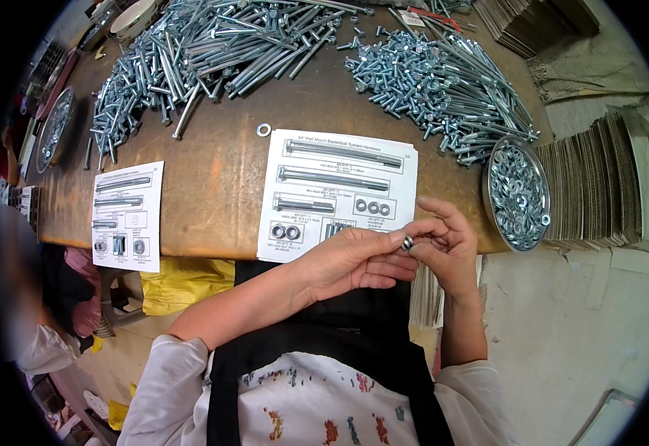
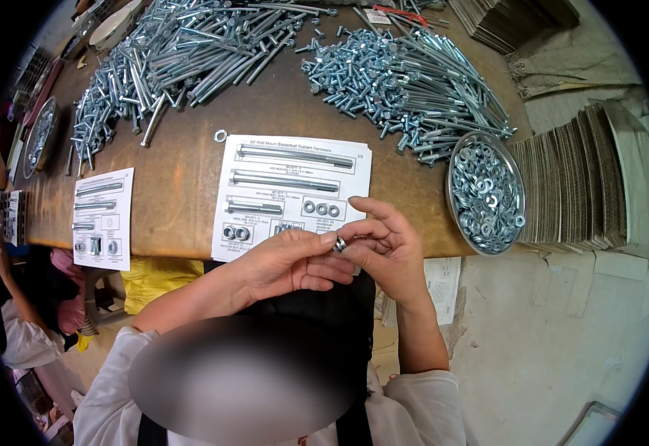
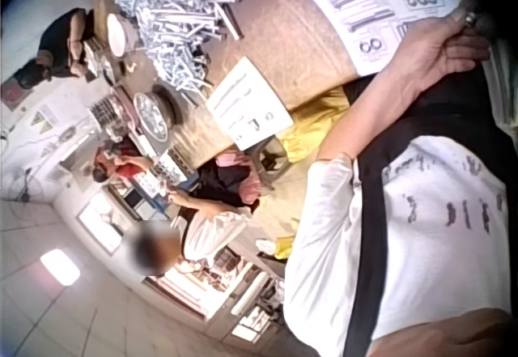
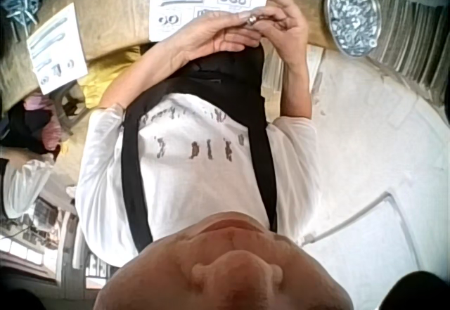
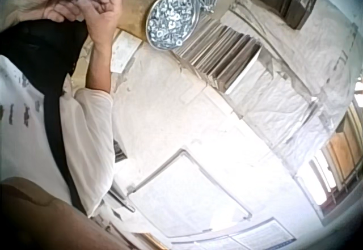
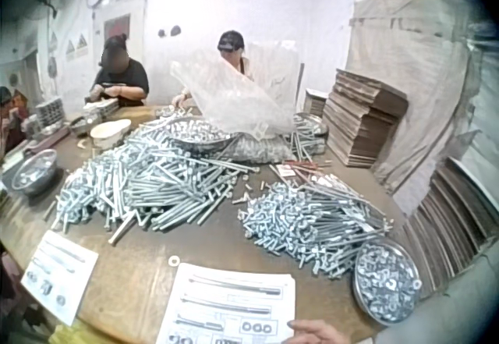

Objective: The person repeatedly picks bolts and washers from piles on a table and places them into slots on a printed instruction sheet. They handle the fasteners one at a time, aligning them with the sheet's layout. Other workers are visible in the background performing similar tasks.

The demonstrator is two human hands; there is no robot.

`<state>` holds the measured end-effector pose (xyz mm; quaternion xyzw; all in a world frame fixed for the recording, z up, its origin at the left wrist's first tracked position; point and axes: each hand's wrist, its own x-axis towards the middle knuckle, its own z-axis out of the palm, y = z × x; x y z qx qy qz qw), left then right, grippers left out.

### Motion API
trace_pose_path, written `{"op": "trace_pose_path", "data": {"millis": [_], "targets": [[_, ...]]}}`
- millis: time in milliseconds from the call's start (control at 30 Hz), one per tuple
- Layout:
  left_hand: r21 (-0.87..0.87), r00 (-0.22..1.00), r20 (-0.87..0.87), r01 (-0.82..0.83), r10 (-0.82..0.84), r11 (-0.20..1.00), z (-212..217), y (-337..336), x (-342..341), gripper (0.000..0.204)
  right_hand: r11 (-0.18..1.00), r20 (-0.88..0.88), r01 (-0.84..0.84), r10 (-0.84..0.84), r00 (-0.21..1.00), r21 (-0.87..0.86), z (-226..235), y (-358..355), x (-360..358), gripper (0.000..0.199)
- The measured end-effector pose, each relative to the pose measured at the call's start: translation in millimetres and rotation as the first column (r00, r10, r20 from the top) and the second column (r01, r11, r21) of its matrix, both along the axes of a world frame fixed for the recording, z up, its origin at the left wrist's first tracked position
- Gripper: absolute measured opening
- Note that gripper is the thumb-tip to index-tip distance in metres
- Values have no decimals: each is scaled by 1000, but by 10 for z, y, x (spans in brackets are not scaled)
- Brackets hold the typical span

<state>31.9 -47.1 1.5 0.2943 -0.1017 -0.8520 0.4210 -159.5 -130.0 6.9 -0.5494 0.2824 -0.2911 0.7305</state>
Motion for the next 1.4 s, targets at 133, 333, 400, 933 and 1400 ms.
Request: {"op": "trace_pose_path", "data": {"millis": [133,333,400,933,1400], "targets": [[30,1000,-9,13,-12,999,-23,-1,-8,48,1000,1,5,-5,1000,5,-5,11,11,60],[80,1000,-23,-9,11,997,-28,12,-36,46,1000,7,-1,1,1000,-8,-23,12,-8,59],[76,1000,-27,-12,14,997,-36,21,-43,46,1000,-6,-14,14,1000,-22,-5,13,-10,58],[-46,921,99,382,-377,923,-35,284,-45,54,459,-544,-378,-313,778,-804,-86,-249,325,31],[-54,900,197,407,-390,912,3,369,118,51,248,-463,-396,-359,810,-884,-210,-325,-55,25]]}}
